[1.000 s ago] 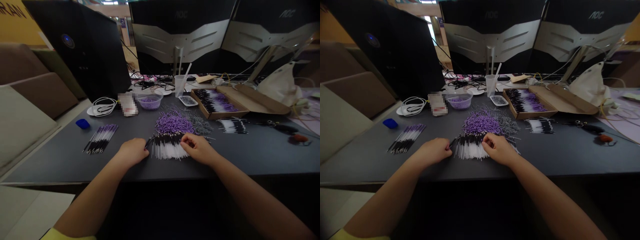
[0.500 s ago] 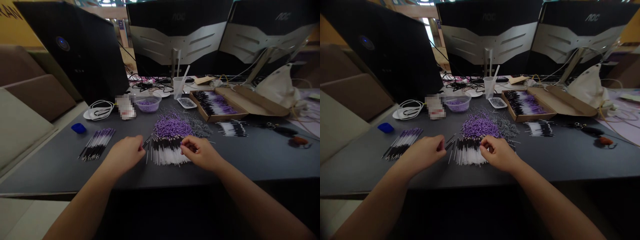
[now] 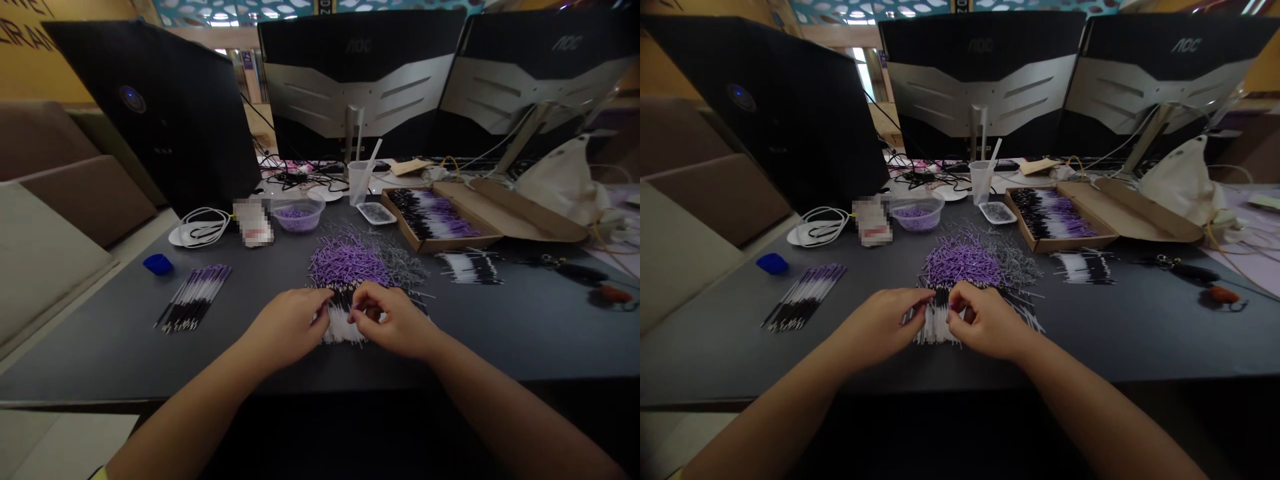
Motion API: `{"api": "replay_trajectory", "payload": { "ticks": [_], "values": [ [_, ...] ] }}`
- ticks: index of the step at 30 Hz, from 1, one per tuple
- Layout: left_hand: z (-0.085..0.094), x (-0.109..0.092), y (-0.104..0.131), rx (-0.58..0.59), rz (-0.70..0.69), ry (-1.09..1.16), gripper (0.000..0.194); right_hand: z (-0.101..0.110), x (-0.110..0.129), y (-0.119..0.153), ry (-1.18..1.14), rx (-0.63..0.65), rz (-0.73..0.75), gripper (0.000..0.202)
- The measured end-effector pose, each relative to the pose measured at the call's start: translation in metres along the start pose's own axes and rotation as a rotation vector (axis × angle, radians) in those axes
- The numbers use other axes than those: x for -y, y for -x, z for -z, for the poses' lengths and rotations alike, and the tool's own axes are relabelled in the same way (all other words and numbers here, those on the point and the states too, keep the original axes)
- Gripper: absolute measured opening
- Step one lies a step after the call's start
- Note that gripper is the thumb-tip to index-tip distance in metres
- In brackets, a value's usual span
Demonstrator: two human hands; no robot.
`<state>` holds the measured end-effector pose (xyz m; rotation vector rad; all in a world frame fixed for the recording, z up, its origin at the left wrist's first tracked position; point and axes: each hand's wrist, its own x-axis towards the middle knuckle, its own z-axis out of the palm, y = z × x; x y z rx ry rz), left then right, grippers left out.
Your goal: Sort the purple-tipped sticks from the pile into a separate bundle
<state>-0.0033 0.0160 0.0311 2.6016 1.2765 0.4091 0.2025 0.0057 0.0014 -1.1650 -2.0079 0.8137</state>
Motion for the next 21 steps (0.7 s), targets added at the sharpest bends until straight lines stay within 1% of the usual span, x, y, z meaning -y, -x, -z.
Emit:
{"api": "replay_trajectory", "payload": {
  "ticks": [5,9,13,21],
  "values": [
    [-0.0019,-0.0008,0.0004,0.019,-0.022,-0.018,0.028,0.0021,0.0035,0.0024,-0.028,0.018,-0.013,0.007],
    [-0.0011,-0.0029,0.0028,0.045,-0.051,-0.081,0.027,0.0006,0.0045,0.0047,0.001,0.046,-0.02,0.004],
    [-0.0008,-0.004,0.0053,0.046,-0.048,-0.131,0.026,-0.0006,0.0045,0.0075,0.014,0.073,-0.019,0.004],
    [0.0002,-0.0054,0.008,0.077,-0.064,-0.177,0.026,0.0014,0.0104,0.0102,-0.007,0.072,-0.01,0.004]
  ]
}}
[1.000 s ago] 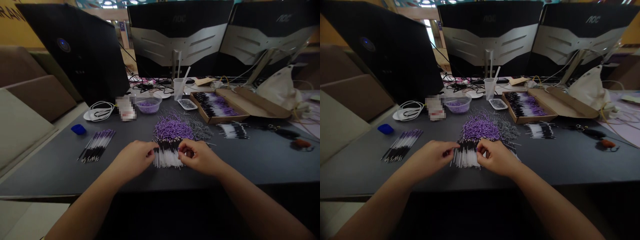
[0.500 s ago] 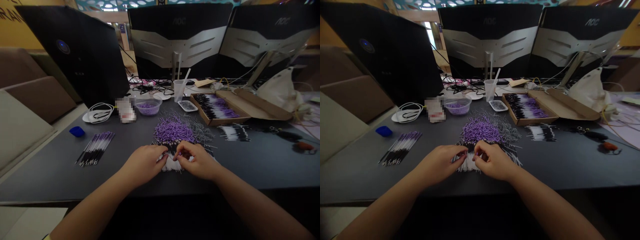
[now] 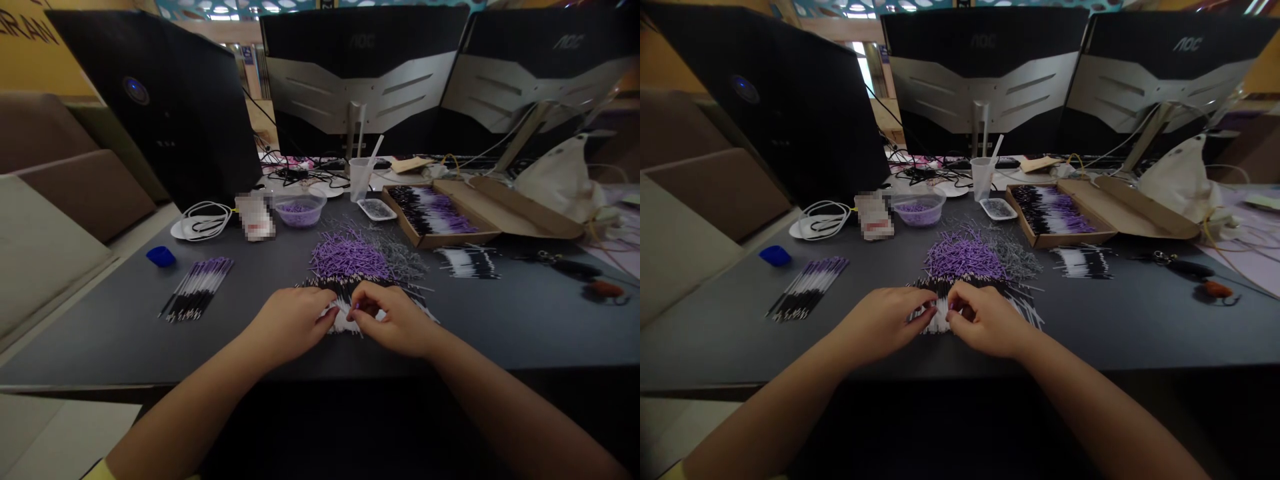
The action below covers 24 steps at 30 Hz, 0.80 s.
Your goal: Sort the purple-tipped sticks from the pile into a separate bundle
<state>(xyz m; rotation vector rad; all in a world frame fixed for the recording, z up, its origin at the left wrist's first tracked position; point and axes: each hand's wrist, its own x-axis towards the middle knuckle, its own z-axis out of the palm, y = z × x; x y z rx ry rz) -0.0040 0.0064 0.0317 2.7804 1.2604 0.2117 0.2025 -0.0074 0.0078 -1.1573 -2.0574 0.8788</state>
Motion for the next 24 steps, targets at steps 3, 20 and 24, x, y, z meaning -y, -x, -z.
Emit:
{"api": "replay_trajectory", "payload": {
  "ticks": [3,20,24],
  "values": [
    [0.002,0.0,-0.001,0.021,0.007,-0.021,0.027,0.001,0.0,-0.001,-0.136,-0.034,-0.031,0.003],
    [0.009,-0.004,-0.002,0.067,-0.002,-0.019,0.023,-0.007,0.002,-0.012,-0.779,-0.157,-0.136,0.02],
    [0.004,-0.001,-0.003,0.095,-0.007,0.0,0.024,-0.008,-0.002,-0.012,-0.798,-0.153,-0.143,0.02]
  ]
}}
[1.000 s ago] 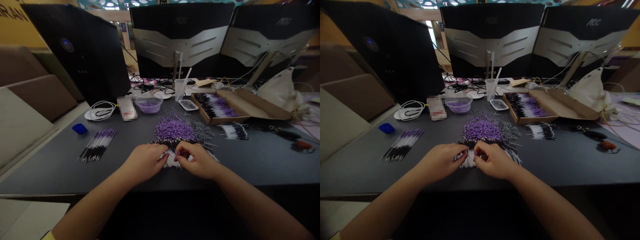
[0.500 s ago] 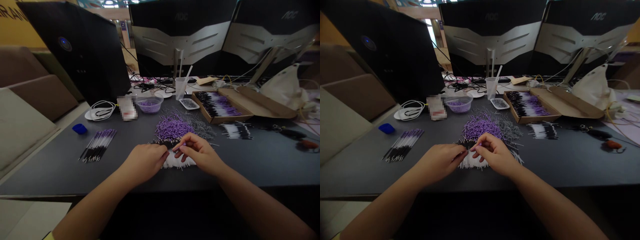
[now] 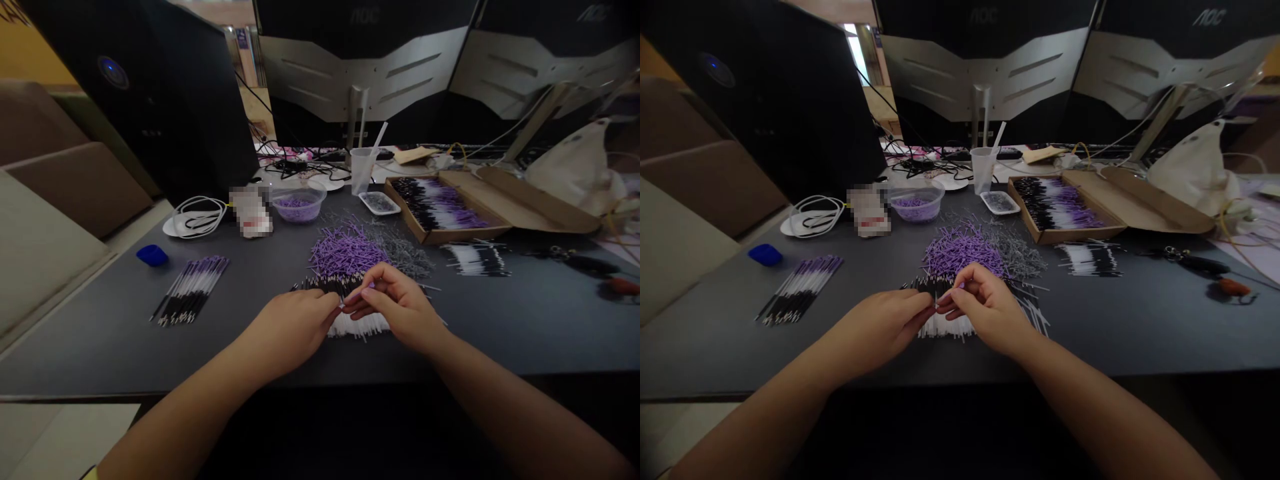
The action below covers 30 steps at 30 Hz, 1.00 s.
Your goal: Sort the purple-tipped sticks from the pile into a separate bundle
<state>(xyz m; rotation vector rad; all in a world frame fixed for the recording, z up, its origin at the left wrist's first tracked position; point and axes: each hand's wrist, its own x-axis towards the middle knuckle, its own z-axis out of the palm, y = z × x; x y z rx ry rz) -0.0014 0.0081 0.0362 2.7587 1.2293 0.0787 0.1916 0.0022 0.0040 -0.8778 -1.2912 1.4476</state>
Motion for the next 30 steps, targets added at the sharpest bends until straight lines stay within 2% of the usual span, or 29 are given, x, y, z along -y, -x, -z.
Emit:
{"api": "replay_trajectory", "payload": {
  "ticks": [10,15,20,24,30],
  "values": [
    [-0.005,0.002,-0.003,-0.024,-0.03,-0.033,0.024,0.002,-0.004,0.0,0.003,0.002,-0.025,0.021],
    [-0.006,-0.001,0.0,-0.038,-0.047,-0.076,0.021,-0.002,-0.008,0.005,0.072,-0.022,0.102,0.017],
    [-0.009,-0.004,0.009,-0.061,-0.101,-0.076,0.019,-0.003,-0.01,0.012,0.075,0.035,0.082,0.018],
    [-0.013,-0.011,0.015,-0.068,-0.127,-0.052,0.022,0.0,-0.008,0.02,0.191,0.117,0.027,0.015],
    [-0.02,-0.016,0.017,-0.182,-0.193,0.02,0.026,0.003,-0.003,0.028,0.336,0.155,0.108,0.015]
  ]
}}
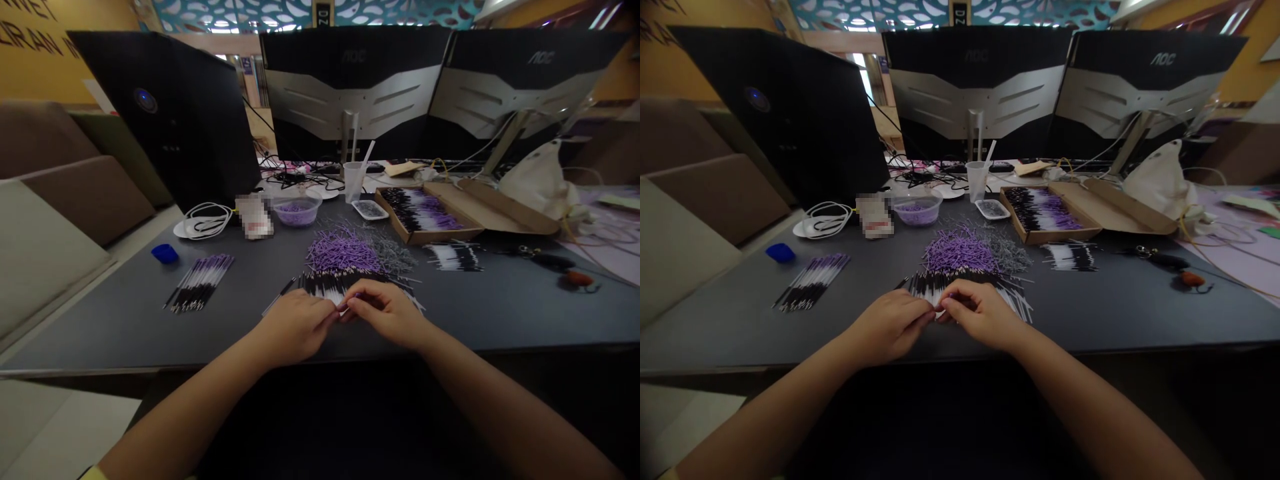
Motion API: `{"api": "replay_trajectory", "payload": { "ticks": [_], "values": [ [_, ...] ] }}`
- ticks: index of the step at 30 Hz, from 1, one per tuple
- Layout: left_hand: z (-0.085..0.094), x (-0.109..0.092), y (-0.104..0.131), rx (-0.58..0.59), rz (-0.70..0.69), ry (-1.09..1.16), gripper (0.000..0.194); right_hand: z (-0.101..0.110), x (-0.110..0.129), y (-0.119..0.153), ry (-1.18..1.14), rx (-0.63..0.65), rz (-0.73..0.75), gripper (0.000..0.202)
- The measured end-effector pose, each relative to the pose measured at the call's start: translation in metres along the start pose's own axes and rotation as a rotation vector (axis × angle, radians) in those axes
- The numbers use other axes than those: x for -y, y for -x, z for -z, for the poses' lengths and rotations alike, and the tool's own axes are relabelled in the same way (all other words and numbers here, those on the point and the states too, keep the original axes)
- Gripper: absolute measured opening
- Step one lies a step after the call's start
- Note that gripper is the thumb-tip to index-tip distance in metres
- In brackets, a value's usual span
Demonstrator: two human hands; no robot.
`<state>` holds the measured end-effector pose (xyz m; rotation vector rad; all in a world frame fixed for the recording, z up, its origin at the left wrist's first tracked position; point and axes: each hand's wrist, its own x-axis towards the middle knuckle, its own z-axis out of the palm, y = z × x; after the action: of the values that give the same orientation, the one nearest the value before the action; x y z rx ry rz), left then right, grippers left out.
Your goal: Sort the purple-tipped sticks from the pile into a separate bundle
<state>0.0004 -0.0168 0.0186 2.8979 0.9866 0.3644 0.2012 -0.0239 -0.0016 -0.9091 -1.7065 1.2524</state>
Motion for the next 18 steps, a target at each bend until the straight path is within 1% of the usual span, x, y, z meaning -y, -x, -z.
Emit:
{"api": "replay_trajectory", "payload": {
  "ticks": [3,5,9,12,15,16,18],
  "values": [
    [-0.003,0.0,0.002,-0.057,-0.018,0.008,0.025,0.001,0.003,0.0,0.011,-0.009,0.007,0.016],
    [-0.006,0.0,0.002,-0.081,-0.022,-0.025,0.023,0.001,0.004,-0.001,0.008,-0.016,0.004,0.018],
    [-0.014,0.002,0.002,-0.139,-0.043,-0.15,0.021,-0.001,0.002,-0.003,0.011,-0.039,-0.025,0.021],
    [-0.017,0.005,0.0,-0.177,-0.042,-0.251,0.021,-0.005,0.0,-0.006,0.02,-0.093,-0.048,0.022],
    [-0.016,0.007,-0.002,-0.152,-0.012,-0.29,0.018,-0.006,-0.002,-0.009,0.026,-0.118,-0.105,0.022],
    [-0.015,0.007,-0.003,-0.134,0.005,-0.285,0.019,-0.004,-0.002,-0.01,0.029,-0.097,-0.127,0.022],
    [-0.011,0.008,-0.004,-0.09,0.043,-0.261,0.021,0.006,0.0,-0.011,0.07,-0.003,-0.142,0.022]
  ]
}}
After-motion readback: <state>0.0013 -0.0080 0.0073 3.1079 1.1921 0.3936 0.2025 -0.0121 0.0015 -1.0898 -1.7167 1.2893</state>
